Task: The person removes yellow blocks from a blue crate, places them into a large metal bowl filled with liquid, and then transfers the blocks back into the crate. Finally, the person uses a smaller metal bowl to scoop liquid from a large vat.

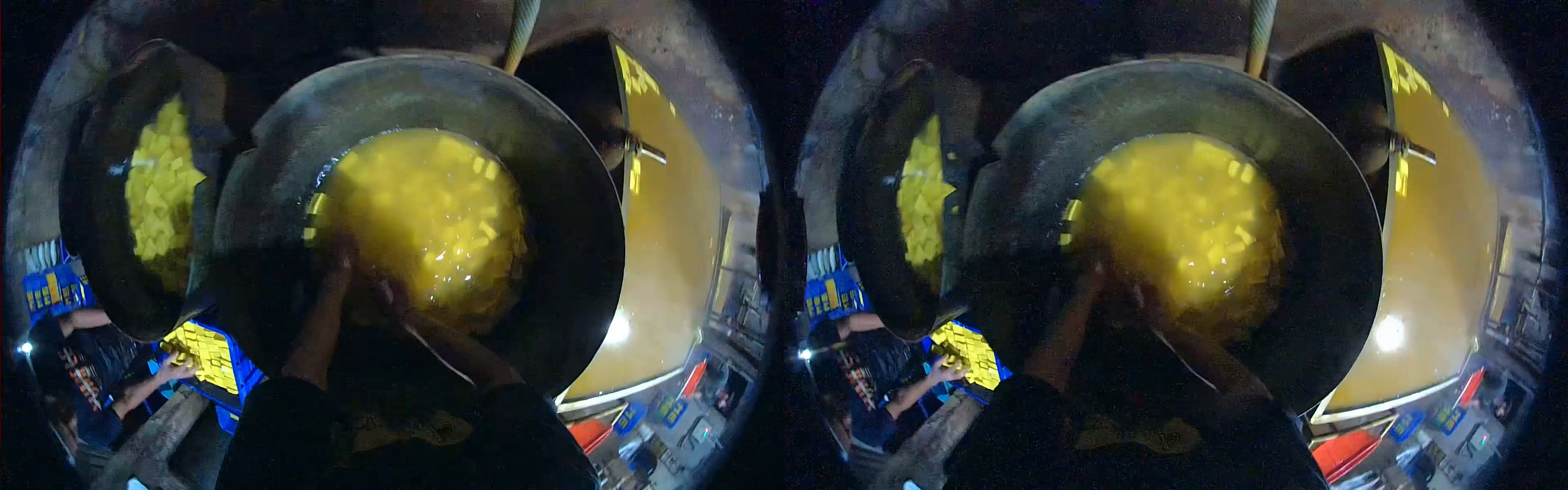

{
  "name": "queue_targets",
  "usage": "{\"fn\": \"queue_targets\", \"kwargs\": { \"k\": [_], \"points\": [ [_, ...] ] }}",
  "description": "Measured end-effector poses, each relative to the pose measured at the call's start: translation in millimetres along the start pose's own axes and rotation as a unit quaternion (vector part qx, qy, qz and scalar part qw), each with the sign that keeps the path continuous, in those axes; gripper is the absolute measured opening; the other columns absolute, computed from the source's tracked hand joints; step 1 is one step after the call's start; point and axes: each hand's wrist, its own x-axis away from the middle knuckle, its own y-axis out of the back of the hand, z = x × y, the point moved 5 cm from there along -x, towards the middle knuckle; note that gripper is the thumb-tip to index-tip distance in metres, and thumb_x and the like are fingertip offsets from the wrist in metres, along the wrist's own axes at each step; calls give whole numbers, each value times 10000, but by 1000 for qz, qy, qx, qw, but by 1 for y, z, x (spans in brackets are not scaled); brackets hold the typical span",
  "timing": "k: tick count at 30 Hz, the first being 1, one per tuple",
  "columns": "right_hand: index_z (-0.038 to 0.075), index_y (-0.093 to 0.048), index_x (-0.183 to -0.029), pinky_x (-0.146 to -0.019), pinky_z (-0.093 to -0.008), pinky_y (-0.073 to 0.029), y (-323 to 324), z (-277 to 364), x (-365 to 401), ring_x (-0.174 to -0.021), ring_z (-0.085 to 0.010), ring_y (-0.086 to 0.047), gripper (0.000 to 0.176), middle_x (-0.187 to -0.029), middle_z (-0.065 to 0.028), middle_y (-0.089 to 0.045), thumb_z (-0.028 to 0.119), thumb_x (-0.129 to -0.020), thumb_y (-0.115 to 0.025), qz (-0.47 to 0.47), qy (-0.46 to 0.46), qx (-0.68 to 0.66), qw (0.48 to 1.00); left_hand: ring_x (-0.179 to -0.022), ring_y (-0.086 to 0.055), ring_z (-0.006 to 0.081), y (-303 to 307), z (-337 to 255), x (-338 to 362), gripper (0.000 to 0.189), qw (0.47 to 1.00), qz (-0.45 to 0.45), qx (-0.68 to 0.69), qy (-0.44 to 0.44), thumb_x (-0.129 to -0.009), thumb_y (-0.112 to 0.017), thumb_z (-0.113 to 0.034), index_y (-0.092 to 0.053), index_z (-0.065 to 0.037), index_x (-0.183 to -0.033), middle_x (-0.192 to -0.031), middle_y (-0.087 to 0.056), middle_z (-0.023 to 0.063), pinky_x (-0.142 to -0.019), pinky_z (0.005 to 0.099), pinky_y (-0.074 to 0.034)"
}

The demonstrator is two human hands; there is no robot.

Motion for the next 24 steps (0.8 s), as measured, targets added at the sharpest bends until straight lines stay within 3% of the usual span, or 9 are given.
{"fn": "queue_targets", "kwargs": {
  "k": [2,6,8,10,12,15,19,21,24],
  "points": [
    [54,-611,-1006,-872,-325,-419,67,34,40,-1011,-228,-540,293,-1078,-119,-585,261,-798,-595,-23,-153,-493,856,-1152,-442,295,41,-21,-16,418,990,140,-34,-3,-923,-331,-264,-402,-26,-1259,-1216,-481,182,-954,416,-372],
    [73,-601,-957,-546,-311,-478,164,47,36,-590,-152,-575,302,-716,-76,-622,237,-722,-697,27,280,-195,939,-1009,-551,313,99,-24,-50,481,969,62,209,118,-841,-483,-333,-478,5,-1184,-1112,-541,204,-867,413,-439],
    [30,-613,-960,-678,-295,-484,233,84,72,-757,-173,-599,246,-814,-105,-630,220,-802,-615,215,-109,-221,945,-993,-559,314,96,-25,-58,496,979,133,142,60,-819,-512,-342,-485,0,-1178,-1084,-552,209,-858,412,-443],
    [65,-588,-889,-439,-236,-424,238,43,66,-506,-107,-505,356,-671,-70,-566,334,-704,-729,181,141,-330,916,-976,-566,314,110,-31,-71,512,969,224,100,-6,-798,-542,-350,-493,-5,-1172,-1056,-563,213,-848,411,-447],
    [56,-572,-844,-479,-289,-433,222,9,76,-550,-160,-524,344,-672,-73,-549,352,-733,-707,271,-153,-445,840,-959,-573,315,132,-38,-85,529,936,336,62,-81,-776,-571,-358,-500,-10,-1167,-1029,-573,218,-838,409,-451],
    [51,-584,-952,-722,-450,-444,216,40,98,-826,-295,-567,358,-849,-127,-594,353,-774,-653,197,-4,243,950,-882,-592,314,116,-38,-105,555,932,314,143,-109,-725,-622,-379,-524,-22,-1137,-962,-594,219,-807,408,-463],
    [60,-591,-978,-744,-458,-447,152,43,140,-865,-292,-570,388,-915,-145,-598,388,-774,-626,-46,241,309,919,-699,-616,284,103,-32,-131,547,921,266,272,-81,-665,-664,-396,-564,-30,-1060,-820,-619,188,-686,392,-496],
    [46,-511,-1180,-984,-439,-329,159,108,133,-1149,-322,-441,494,-1206,-185,-503,387,-827,-554,165,-212,163,949,-635,-615,258,161,-43,-147,525,871,424,239,-59,-664,-661,-388,-571,-25,-1031,-756,-624,164,-608,377,-512],
    [22,-491,-1198,-943,-434,-377,84,-15,118,-1110,-310,-480,462,-1202,-198,-502,331,-855,-521,50,-97,138,985,-554,-591,149,234,-59,-162,333,829,411,377,-40,-718,-643,-307,-599,-33,-901,-757,-626,99,-462,288,-486]
  ]
}}
